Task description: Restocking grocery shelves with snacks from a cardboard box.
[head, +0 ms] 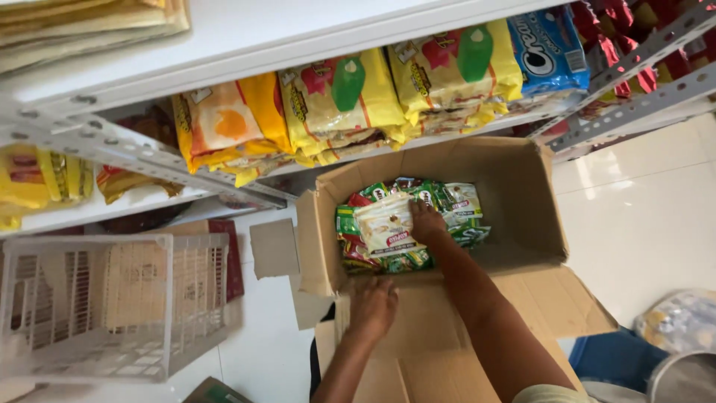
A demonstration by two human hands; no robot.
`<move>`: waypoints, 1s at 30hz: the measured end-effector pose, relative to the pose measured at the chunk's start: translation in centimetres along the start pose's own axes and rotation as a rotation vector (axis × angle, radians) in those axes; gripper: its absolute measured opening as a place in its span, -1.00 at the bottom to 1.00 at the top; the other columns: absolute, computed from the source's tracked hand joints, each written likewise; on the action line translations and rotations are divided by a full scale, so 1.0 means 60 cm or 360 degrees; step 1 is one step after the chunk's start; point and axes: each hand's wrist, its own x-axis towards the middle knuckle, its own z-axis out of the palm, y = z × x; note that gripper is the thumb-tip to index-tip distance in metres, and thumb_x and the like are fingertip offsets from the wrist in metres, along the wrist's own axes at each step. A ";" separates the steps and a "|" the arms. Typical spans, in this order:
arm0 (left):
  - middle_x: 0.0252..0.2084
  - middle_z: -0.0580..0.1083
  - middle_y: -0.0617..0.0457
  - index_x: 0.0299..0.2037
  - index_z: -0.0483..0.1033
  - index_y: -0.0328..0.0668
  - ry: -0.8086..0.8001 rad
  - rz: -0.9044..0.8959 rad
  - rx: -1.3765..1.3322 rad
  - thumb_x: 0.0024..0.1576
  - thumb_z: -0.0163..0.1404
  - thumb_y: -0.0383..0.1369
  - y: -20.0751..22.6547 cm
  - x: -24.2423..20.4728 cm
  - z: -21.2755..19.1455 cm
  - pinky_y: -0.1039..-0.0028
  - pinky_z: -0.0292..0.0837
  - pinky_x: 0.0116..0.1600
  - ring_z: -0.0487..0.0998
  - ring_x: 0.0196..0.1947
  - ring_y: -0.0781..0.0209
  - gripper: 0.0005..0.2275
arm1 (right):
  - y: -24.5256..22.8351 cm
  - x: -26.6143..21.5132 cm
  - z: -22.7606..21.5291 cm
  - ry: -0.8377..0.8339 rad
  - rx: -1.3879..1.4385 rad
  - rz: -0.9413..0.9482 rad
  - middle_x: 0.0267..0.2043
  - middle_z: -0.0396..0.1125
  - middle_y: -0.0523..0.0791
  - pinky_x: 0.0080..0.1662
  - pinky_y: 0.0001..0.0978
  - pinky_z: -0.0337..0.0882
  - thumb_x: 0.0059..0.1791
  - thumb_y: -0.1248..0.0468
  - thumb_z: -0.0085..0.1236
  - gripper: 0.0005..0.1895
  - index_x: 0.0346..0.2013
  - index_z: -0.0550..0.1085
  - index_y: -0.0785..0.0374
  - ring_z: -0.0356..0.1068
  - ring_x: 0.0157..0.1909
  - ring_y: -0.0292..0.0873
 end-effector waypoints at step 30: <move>-0.12 0.65 -0.08 0.02 0.62 -0.32 -0.0142 0.0311 -0.1004 -0.08 0.34 -0.32 0.013 0.129 -0.169 0.42 0.50 0.01 0.60 -0.15 0.24 -0.56 | -0.082 -0.194 -0.296 0.0164 0.1543 -0.0751 -0.26 0.56 -0.10 -0.12 -0.32 0.49 -0.02 0.25 0.29 -0.84 -0.19 0.61 0.23 0.47 -0.22 -0.26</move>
